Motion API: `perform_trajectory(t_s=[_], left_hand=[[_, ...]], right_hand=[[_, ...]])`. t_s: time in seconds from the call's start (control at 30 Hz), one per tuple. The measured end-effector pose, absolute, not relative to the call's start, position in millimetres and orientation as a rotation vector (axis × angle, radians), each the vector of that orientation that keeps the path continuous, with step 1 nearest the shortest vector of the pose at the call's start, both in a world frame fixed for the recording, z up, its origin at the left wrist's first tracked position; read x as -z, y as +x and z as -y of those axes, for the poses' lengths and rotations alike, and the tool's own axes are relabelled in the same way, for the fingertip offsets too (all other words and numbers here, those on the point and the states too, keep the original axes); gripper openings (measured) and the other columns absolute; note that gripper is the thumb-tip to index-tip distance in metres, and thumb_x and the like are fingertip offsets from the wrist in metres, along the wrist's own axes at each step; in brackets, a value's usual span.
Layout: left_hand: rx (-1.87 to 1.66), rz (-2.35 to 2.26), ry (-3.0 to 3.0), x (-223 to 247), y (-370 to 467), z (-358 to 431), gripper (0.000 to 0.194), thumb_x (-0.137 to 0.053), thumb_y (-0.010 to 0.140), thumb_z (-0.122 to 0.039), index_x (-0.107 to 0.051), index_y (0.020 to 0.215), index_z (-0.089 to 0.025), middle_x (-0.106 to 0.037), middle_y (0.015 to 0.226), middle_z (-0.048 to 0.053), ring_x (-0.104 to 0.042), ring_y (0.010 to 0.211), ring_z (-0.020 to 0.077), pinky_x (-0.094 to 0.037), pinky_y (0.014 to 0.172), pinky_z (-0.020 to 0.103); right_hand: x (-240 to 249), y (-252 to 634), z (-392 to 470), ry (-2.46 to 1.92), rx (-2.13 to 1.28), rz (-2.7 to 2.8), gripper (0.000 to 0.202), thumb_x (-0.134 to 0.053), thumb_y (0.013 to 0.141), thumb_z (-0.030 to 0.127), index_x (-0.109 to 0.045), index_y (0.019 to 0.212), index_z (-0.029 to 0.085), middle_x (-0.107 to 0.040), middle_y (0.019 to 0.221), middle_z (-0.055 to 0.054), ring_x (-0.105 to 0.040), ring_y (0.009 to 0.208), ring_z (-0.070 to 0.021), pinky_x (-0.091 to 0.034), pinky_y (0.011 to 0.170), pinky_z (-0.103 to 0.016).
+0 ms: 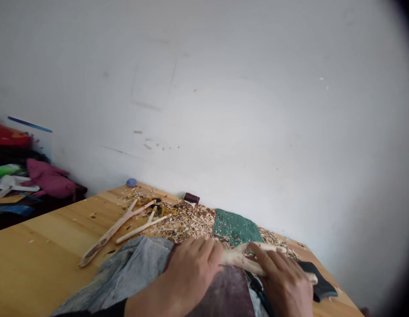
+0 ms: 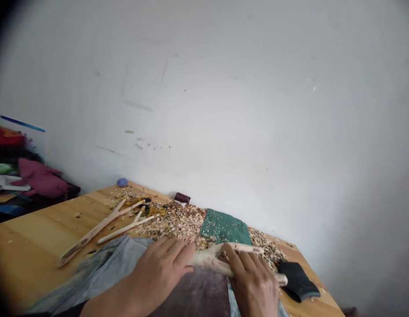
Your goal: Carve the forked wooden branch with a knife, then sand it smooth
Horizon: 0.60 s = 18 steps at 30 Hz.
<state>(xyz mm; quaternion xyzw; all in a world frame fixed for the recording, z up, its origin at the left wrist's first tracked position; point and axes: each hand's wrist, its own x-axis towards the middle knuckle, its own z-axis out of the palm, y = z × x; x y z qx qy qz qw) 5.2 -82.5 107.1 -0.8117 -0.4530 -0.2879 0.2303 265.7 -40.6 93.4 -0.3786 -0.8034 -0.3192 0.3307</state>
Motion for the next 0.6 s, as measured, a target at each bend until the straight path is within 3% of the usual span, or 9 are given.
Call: perform_trajectory(t_s=[0.07,0.13,0.17,0.27,0.33,0.4,0.47,0.57,0.6], left_hand=[[0.836,1.501,-2.398,-105,6,73,0.011,-0.056,0.093,-0.028,-0.059,0.096,-0.018,-0.067,0.085,0.004,-0.063,0.077,0.0221,-0.051,0.068,0.034],[1.182,1.705,-2.536,-97,6,65,0.016,-0.05,0.096,-0.032,-0.056,0.089,-0.019,-0.064,0.077,0.002,-0.06,0.07,0.0184,-0.047,0.064,0.029],[1.424,1.773,-2.589,-92,7,62,0.023,-0.045,0.097,-0.036,-0.054,0.084,-0.019,-0.061,0.072,0.0,-0.058,0.065,0.0163,-0.045,0.06,0.026],[2.104,1.787,-2.746,-79,15,62,0.039,-0.033,0.098,-0.051,-0.05,0.08,-0.02,-0.049,0.061,-0.004,-0.047,0.05,0.0118,-0.037,0.046,0.022],[2.275,1.728,-2.846,-71,23,67,0.043,-0.031,0.096,-0.054,-0.053,0.084,-0.019,-0.046,0.059,-0.005,-0.042,0.045,0.0111,-0.034,0.041,0.021],[2.142,1.715,-2.884,-66,28,72,0.047,-0.026,0.098,-0.048,-0.056,0.076,-0.019,-0.048,0.057,-0.004,-0.046,0.047,0.012,-0.04,0.044,0.022],[1.811,1.662,-2.91,-61,22,78,0.045,-0.027,0.099,-0.038,-0.061,0.075,-0.019,-0.06,0.065,0.001,-0.057,0.059,0.0144,-0.05,0.06,0.023],[1.37,1.536,-2.63,-40,-3,92,0.023,-0.047,0.09,-0.028,-0.067,0.1,-0.019,-0.072,0.103,0.008,-0.066,0.093,0.0202,-0.052,0.085,0.028],[1.264,1.489,-2.503,-28,-12,98,0.027,-0.054,0.087,-0.027,-0.064,0.112,-0.02,-0.07,0.112,0.007,-0.066,0.1,0.0217,-0.052,0.087,0.028]], right_hand=[[-117,248,50,-0.987,0.962,1.958,0.04,-0.055,0.088,0.024,-0.061,0.127,0.029,-0.069,0.101,-0.008,-0.061,0.094,-0.0287,-0.046,0.082,-0.042],[-128,231,57,-0.901,0.933,1.763,0.038,-0.065,0.085,0.027,-0.062,0.123,0.029,-0.065,0.113,-0.009,-0.056,0.109,-0.0319,-0.04,0.095,-0.051],[-127,223,59,-0.838,0.846,1.705,0.036,-0.069,0.082,0.027,-0.064,0.118,0.029,-0.066,0.109,-0.008,-0.057,0.107,-0.0302,-0.041,0.095,-0.049],[-103,202,55,-0.821,0.154,1.864,0.029,-0.068,0.084,0.04,-0.065,0.109,0.025,-0.067,0.099,-0.007,-0.063,0.091,-0.0236,-0.052,0.079,-0.036],[-80,190,49,-0.78,-0.464,1.988,0.05,-0.059,0.086,0.058,-0.062,0.12,0.022,-0.066,0.108,-0.01,-0.064,0.096,-0.0247,-0.055,0.075,-0.034],[-59,180,45,-0.755,-0.828,1.996,0.059,-0.054,0.086,0.064,-0.059,0.128,0.022,-0.065,0.113,-0.01,-0.063,0.104,-0.0255,-0.054,0.08,-0.035],[-45,175,44,-0.751,-0.942,1.933,0.054,-0.053,0.086,0.065,-0.065,0.119,0.025,-0.064,0.116,-0.008,-0.061,0.107,-0.0244,-0.052,0.088,-0.035],[-32,173,45,-0.859,-0.818,1.852,0.044,-0.048,0.089,0.063,-0.072,0.098,0.027,-0.066,0.101,-0.005,-0.062,0.096,-0.0211,-0.05,0.09,-0.034],[-29,173,45,-0.918,-0.757,1.863,0.043,-0.046,0.091,0.062,-0.072,0.091,0.027,-0.067,0.092,-0.003,-0.062,0.089,-0.0204,-0.051,0.086,-0.033]])
